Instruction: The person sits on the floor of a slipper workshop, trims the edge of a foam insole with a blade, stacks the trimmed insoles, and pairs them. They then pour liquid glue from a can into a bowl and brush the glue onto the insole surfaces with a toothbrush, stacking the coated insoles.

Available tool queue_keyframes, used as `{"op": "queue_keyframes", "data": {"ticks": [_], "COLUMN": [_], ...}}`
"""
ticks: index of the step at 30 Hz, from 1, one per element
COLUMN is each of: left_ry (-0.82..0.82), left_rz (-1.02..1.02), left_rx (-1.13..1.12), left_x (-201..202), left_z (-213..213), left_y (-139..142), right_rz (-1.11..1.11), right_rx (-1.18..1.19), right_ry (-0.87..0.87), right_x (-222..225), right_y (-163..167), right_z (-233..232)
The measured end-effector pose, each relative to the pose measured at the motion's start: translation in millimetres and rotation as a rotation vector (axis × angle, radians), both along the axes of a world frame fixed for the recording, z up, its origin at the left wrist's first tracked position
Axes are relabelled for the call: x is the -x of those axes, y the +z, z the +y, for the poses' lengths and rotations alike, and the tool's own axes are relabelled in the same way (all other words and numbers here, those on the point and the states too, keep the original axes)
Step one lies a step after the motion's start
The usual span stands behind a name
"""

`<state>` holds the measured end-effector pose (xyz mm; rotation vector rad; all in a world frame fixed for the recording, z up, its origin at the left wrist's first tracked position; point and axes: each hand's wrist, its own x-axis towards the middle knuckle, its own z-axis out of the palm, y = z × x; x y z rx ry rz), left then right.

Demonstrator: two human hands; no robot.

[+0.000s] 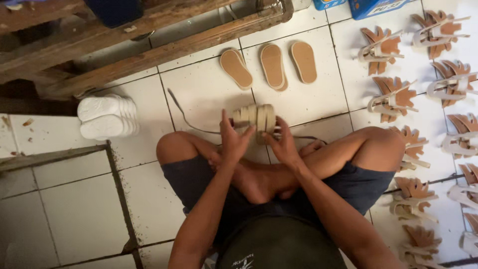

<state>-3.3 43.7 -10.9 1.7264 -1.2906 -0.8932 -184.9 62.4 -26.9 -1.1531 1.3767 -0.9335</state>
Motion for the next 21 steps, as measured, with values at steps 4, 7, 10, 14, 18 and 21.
{"op": "queue_keyframes", "data": {"ticks": [4, 7, 10, 14, 18, 21], "left_ry": [-0.07, -0.093, -0.11, -0.128, -0.056, -0.114], "left_rz": [0.103, 0.157, 0.177, -0.002, 0.472, 0.604], "left_rx": [0.243, 0.255, 0.207, 0.257, -0.082, -0.053], "left_x": [10, 21, 24, 11, -4, -3], "left_z": [7, 6, 2, -5, -11, -7], "left_y": [1, 4, 9, 19, 29, 35], "right_rz": [-0.129, -0.186, -0.078, -0.076, -0.345, -0.494], "right_rx": [0.171, 0.22, 0.126, 0.044, 0.079, 0.088], "right_ry": [-0.137, -0.067, -0.026, -0.04, -0.095, -0.137], "right_x": [10, 15, 19, 29, 36, 34], "right_y": [13, 15, 11, 7, 16, 32], "right_z": [-6, -13, -18, -9, 4, 7]}}
